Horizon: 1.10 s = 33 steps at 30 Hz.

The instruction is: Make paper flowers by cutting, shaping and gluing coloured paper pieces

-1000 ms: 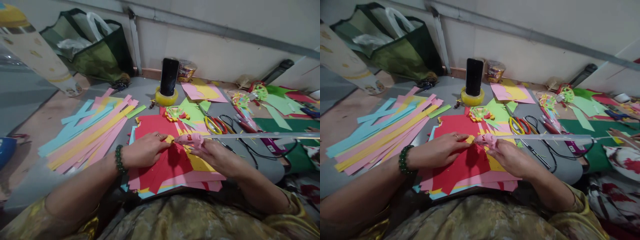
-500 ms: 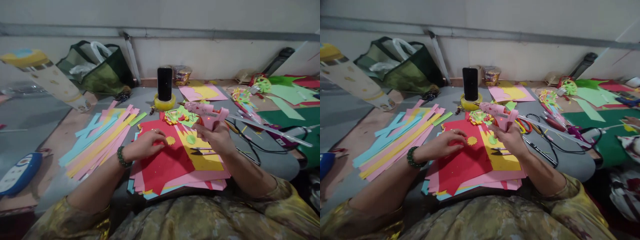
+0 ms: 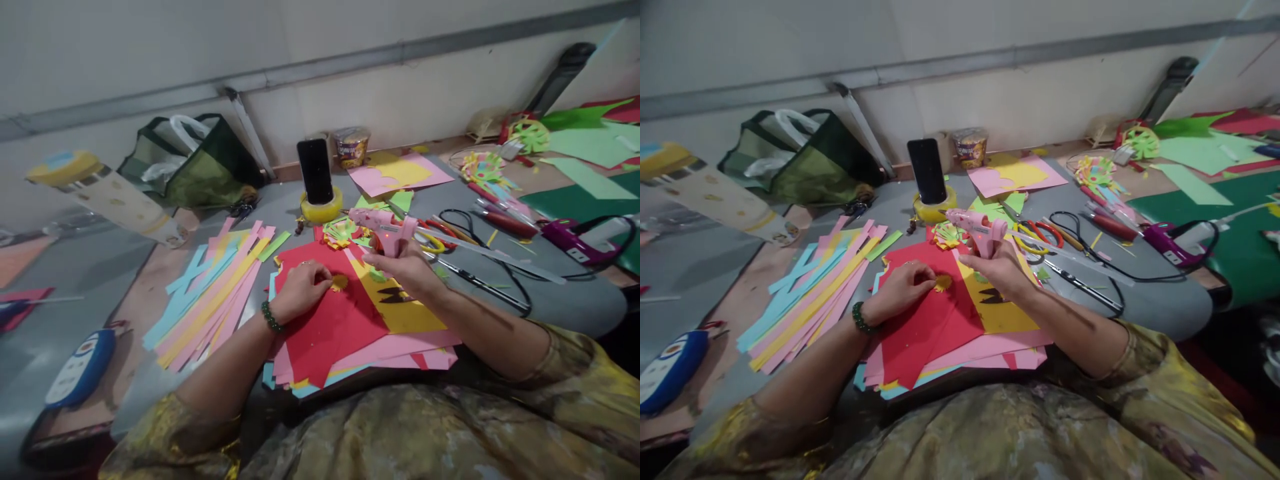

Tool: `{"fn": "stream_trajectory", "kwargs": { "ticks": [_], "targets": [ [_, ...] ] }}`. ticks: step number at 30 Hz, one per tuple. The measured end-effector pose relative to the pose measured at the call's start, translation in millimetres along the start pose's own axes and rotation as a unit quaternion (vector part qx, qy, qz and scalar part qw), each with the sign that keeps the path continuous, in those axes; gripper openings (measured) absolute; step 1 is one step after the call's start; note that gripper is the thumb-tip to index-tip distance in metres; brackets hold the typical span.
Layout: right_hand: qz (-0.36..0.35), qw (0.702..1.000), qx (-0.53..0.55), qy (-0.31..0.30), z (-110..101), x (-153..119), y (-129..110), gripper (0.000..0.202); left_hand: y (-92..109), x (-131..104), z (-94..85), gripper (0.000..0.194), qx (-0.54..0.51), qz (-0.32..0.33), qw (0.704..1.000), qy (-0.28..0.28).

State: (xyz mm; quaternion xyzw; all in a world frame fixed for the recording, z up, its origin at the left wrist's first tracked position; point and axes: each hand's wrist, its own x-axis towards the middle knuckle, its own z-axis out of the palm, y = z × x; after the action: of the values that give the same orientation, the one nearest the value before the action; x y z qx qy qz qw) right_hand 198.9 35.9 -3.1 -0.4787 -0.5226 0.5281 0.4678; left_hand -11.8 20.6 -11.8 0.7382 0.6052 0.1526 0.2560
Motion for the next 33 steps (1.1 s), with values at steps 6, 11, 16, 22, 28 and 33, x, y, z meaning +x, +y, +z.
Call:
{"fn": "stream_trajectory", "kwargs": {
  "ticks": [6,11,16,22,28,33],
  "targets": [
    [0.052,0.997,-0.03,-0.042,10.5,-2.8,-8.1,0.027,-1.9,-6.1,-10.9,0.021,-0.217,0.007,0.976,-0.032],
    [0.112,0.991,-0.028,-0.072,15.5,-3.8,-8.3,0.024,3.5,-10.3,-8.7,0.03,-0.294,0.009,0.954,-0.058],
    [0.131,0.988,-0.048,-0.065,16.9,-5.3,-10.5,0.019,5.6,-11.6,-3.9,0.026,-0.335,0.008,0.94,-0.066],
    [0.128,0.99,-0.045,-0.047,16.5,-5.3,-12.0,0.021,7.6,-13.1,-7.0,0.024,-0.358,-0.022,0.932,-0.056],
    [0.11,0.991,-0.057,-0.054,14.7,-5.8,-9.5,0.018,9.3,-13.5,-6.5,0.025,-0.313,-0.019,0.949,-0.038],
    [0.08,0.996,-0.027,-0.023,6.7,-0.2,-7.9,0.023,-2.2,-9.1,-10.2,0.017,-0.204,0.003,0.978,0.034]
  ]
}}
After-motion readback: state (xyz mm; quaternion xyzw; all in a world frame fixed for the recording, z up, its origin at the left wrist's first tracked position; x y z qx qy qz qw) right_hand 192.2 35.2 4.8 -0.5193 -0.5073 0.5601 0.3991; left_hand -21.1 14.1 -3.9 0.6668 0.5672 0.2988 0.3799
